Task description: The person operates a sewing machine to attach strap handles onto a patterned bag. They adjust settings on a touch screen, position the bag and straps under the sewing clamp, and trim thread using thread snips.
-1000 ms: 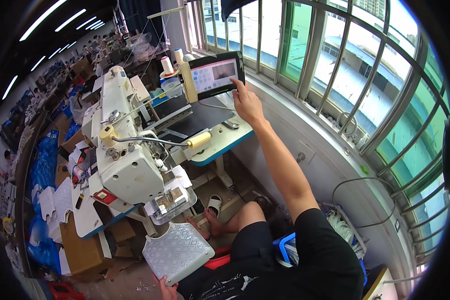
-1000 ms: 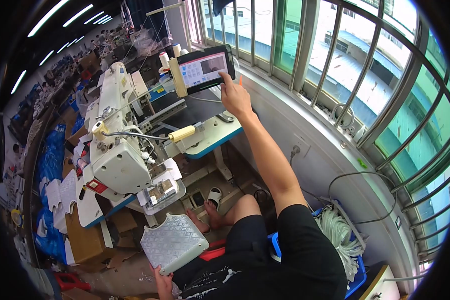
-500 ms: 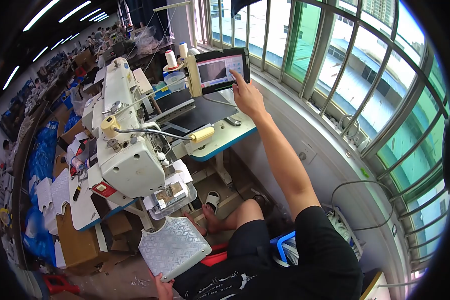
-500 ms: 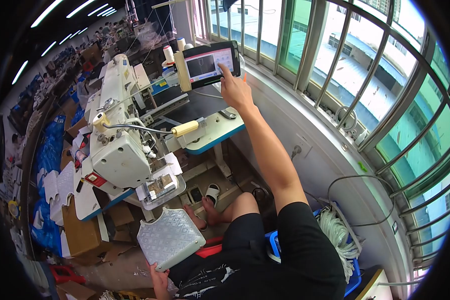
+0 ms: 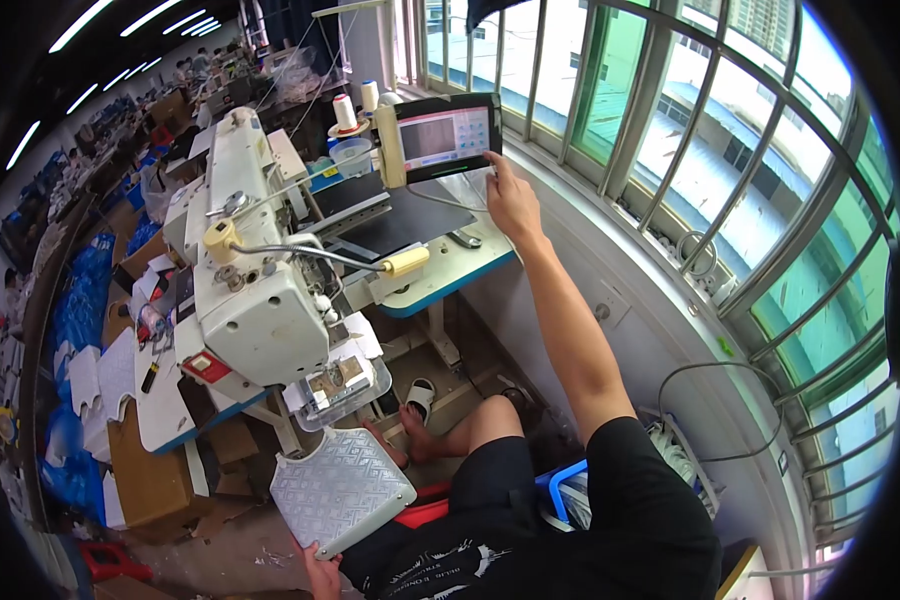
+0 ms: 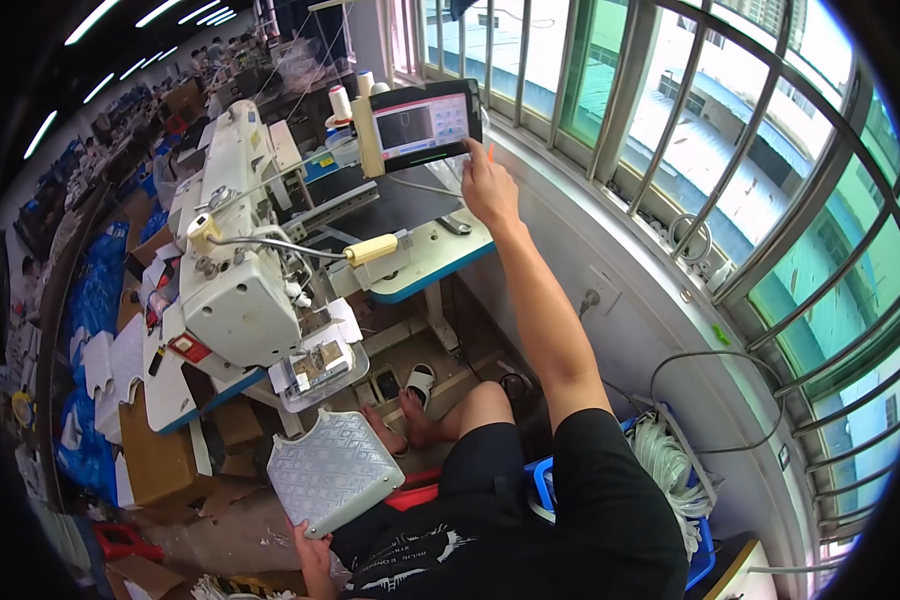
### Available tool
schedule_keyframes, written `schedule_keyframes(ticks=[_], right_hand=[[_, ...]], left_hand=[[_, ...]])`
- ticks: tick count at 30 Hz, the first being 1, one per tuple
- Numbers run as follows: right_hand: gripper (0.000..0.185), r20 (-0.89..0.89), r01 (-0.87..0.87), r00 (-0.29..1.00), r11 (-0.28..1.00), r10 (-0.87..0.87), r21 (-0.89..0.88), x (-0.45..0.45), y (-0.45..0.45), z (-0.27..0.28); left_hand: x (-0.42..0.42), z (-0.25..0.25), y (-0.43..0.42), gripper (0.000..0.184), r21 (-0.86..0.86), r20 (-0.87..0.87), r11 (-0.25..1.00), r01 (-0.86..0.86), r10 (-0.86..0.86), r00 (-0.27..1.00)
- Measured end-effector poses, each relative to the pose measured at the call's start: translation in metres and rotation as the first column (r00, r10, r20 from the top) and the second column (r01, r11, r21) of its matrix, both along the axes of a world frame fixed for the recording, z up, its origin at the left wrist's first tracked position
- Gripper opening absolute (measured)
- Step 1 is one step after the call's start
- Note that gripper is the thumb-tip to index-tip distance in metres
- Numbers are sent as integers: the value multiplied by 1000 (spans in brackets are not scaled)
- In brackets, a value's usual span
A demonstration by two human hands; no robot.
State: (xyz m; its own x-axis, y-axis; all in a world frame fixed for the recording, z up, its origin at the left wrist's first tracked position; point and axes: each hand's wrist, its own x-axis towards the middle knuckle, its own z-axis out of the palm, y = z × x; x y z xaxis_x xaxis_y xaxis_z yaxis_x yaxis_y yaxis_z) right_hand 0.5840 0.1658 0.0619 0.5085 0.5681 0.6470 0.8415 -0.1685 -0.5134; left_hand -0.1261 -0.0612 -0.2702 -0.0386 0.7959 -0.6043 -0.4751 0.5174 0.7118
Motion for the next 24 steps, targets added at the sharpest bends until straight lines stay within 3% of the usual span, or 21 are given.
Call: schedule_keyframes(ticks=[1,3,5,7,9,12,15,17,18,21,22,24], right_hand=[[38,25,-27,999,999,26,25,0,-1,-2],[41,18,-94,995,995,94,32,11,-7,-16],[32,10,-202,979,967,203,158,5,-19,-40],[23,-349,-304,894,953,281,-12,-29,-59,-30],[22,-559,-466,772,867,301,-178,-56,-93,-33],[21,-677,-774,588,552,442,-311,-109,-139,-50],[21,-686,-950,308,176,659,-258,-164,-163,-111],[33,-714,-883,409,50,568,-466,-222,-177,-108],[33,-726,-889,379,8,574,-458,-242,-176,-109],[51,-787,-959,279,115,550,-259,-307,-182,-127],[51,-799,-965,254,89,545,-246,-322,-185,-132],[63,-863,-983,159,153,479,-96,-334,-181,-137]], left_hand=[[0,-1,-8,79,6,2,999,-46,46,999],[-19,-39,-20,80,190,57,979,-67,57,997],[-23,-30,-52,75,142,90,969,-203,192,977],[-34,-13,-108,79,108,66,955,-277,271,960],[-37,11,-116,86,129,53,945,-302,297,953],[-41,36,-134,96,192,38,933,-305,304,952],[-31,62,-131,107,267,28,921,-284,287,957],[-23,83,-121,114,311,16,909,-277,287,958],[-24,93,-137,117,328,0,899,-290,307,952],[-16,104,-129,122,433,-77,869,-240,301,951],[-10,115,-126,122,480,-80,849,-222,294,952],[-11,127,-131,121,471,-52,844,-256,317,947]])
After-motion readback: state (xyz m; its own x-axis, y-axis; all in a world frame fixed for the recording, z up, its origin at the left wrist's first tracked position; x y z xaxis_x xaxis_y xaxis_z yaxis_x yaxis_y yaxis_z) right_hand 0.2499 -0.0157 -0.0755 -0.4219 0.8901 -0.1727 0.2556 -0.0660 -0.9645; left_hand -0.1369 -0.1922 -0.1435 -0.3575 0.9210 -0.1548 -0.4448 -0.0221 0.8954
